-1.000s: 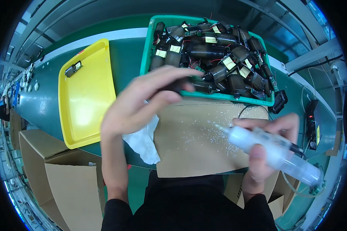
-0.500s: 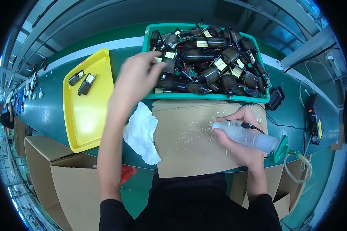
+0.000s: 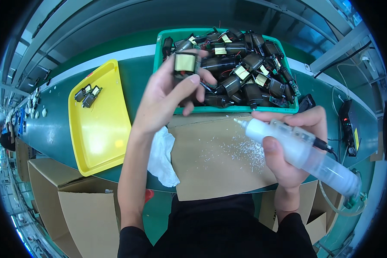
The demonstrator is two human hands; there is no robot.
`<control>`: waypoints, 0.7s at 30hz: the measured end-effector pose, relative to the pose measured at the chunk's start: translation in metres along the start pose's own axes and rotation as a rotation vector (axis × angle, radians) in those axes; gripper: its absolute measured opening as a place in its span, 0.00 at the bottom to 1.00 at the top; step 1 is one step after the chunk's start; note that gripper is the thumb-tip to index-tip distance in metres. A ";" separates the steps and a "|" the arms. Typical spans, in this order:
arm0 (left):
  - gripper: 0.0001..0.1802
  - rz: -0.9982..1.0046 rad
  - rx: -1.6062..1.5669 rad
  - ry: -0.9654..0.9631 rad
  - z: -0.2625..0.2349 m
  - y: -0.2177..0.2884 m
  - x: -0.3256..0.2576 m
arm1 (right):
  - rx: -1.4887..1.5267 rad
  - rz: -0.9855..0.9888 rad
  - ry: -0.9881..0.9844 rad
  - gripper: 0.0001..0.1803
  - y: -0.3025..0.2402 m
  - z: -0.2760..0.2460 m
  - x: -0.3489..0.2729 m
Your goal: The person repeatedly picks up small black electronic components from a green tray, applies a clear liquid from a syringe-like dispenser into the open end of each component, and places the treated items into a yellow tray. The person performs this one-at-a-time process continuously throughout the clip.
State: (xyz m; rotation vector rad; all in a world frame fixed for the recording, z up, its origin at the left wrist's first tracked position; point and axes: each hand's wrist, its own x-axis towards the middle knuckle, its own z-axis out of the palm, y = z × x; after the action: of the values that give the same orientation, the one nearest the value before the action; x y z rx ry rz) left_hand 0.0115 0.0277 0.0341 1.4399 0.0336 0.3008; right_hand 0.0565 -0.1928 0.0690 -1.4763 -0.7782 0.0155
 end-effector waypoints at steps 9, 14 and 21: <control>0.50 -0.188 -0.472 -0.359 0.025 -0.027 -0.018 | 0.075 0.033 0.007 0.27 -0.002 0.018 0.003; 0.55 -0.203 -0.491 -0.417 0.020 -0.025 -0.020 | 0.161 0.042 0.039 0.27 0.001 0.021 -0.001; 0.54 -0.205 -0.535 -0.350 0.019 -0.027 -0.023 | 0.126 0.065 0.025 0.28 0.002 0.023 -0.002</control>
State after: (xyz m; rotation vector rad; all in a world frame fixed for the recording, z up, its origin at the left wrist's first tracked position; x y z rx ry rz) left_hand -0.0020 0.0011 0.0065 0.9294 -0.1714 -0.1118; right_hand 0.0453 -0.1728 0.0640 -1.3796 -0.6962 0.0933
